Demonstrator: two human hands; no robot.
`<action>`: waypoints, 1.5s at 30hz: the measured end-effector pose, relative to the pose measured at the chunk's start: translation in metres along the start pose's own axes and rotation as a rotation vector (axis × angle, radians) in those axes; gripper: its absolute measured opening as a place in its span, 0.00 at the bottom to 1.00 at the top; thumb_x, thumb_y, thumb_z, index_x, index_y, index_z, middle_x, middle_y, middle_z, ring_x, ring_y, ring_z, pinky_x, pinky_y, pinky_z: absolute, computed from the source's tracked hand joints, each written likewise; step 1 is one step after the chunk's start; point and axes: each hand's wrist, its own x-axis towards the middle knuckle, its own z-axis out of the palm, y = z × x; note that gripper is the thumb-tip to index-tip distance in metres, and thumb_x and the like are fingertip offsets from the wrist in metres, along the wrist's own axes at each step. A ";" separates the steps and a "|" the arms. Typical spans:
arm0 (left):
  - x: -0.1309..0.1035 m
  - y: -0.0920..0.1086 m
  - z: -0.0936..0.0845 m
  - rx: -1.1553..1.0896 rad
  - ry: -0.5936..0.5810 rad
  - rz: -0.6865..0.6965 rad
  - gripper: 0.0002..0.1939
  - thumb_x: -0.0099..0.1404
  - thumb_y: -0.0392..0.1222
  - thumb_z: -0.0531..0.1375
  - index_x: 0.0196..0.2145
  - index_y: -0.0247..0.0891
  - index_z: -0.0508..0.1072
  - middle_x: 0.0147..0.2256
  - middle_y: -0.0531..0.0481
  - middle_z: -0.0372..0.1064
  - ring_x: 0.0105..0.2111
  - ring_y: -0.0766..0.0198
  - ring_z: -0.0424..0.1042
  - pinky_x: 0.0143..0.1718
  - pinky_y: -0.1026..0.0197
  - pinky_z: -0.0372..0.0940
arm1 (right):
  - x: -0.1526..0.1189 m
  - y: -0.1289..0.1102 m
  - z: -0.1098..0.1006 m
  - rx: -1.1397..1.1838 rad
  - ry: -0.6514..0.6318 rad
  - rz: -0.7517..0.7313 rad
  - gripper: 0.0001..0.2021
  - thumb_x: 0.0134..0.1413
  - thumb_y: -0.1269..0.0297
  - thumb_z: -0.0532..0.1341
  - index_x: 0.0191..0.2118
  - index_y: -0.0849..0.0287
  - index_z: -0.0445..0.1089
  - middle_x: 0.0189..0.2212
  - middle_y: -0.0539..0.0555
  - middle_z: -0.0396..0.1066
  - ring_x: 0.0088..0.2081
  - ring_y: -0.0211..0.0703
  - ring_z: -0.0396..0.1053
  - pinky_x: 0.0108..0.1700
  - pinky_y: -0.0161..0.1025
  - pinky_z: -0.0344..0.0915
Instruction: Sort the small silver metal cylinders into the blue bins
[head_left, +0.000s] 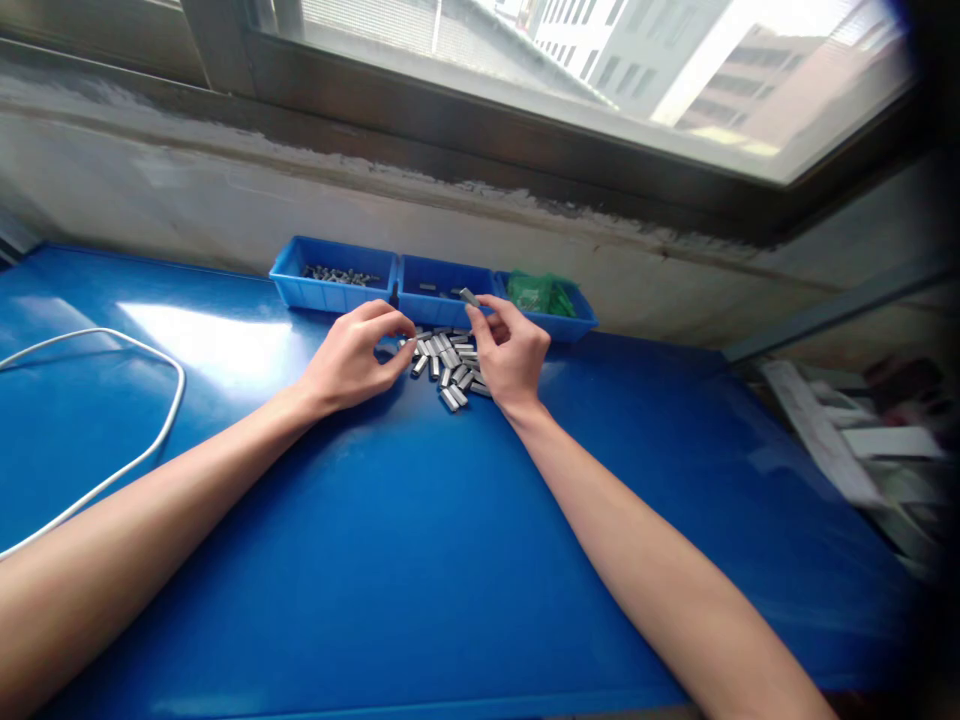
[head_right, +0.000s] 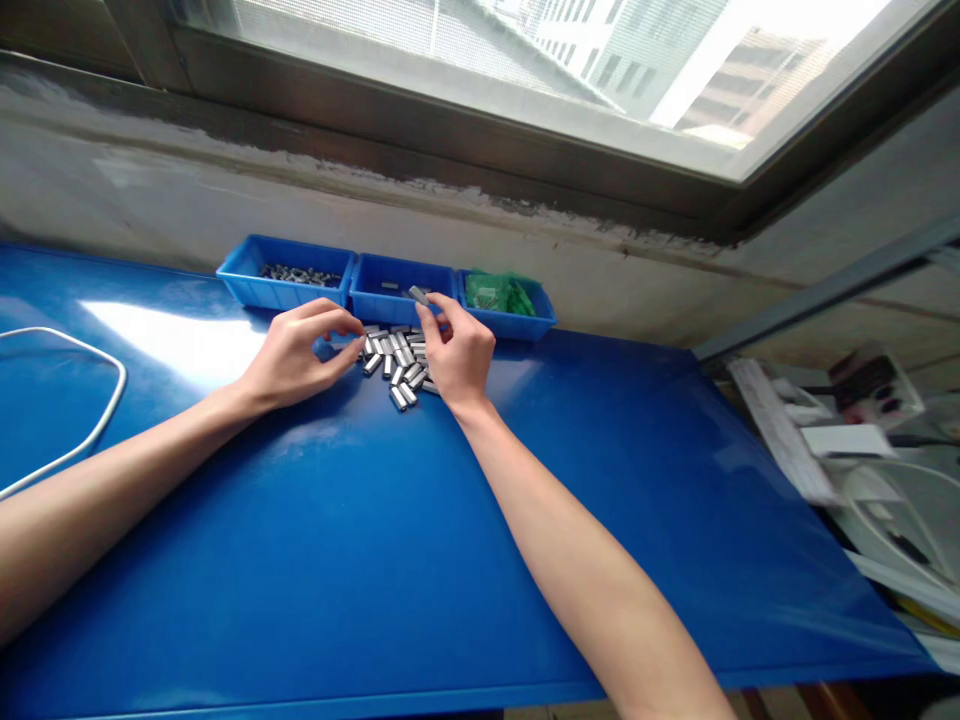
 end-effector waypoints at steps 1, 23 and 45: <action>-0.001 0.001 0.000 0.024 -0.027 0.011 0.08 0.66 0.42 0.59 0.38 0.38 0.78 0.39 0.46 0.75 0.39 0.58 0.74 0.44 0.58 0.68 | 0.001 0.002 0.001 -0.006 0.014 0.039 0.19 0.67 0.46 0.58 0.47 0.54 0.78 0.26 0.51 0.77 0.27 0.44 0.74 0.36 0.40 0.71; -0.005 -0.005 0.004 0.188 -0.073 -0.047 0.05 0.63 0.37 0.58 0.36 0.38 0.74 0.41 0.45 0.70 0.36 0.59 0.71 0.40 0.58 0.67 | 0.003 0.003 0.004 0.017 -0.056 0.108 0.19 0.67 0.49 0.58 0.51 0.55 0.78 0.25 0.51 0.78 0.29 0.47 0.78 0.37 0.40 0.71; 0.004 -0.013 0.002 -0.442 0.165 -0.372 0.20 0.68 0.47 0.63 0.56 0.42 0.70 0.33 0.51 0.79 0.31 0.62 0.80 0.37 0.63 0.74 | 0.001 -0.002 0.002 0.010 -0.071 0.023 0.15 0.68 0.53 0.56 0.44 0.54 0.76 0.24 0.50 0.75 0.25 0.42 0.73 0.33 0.37 0.66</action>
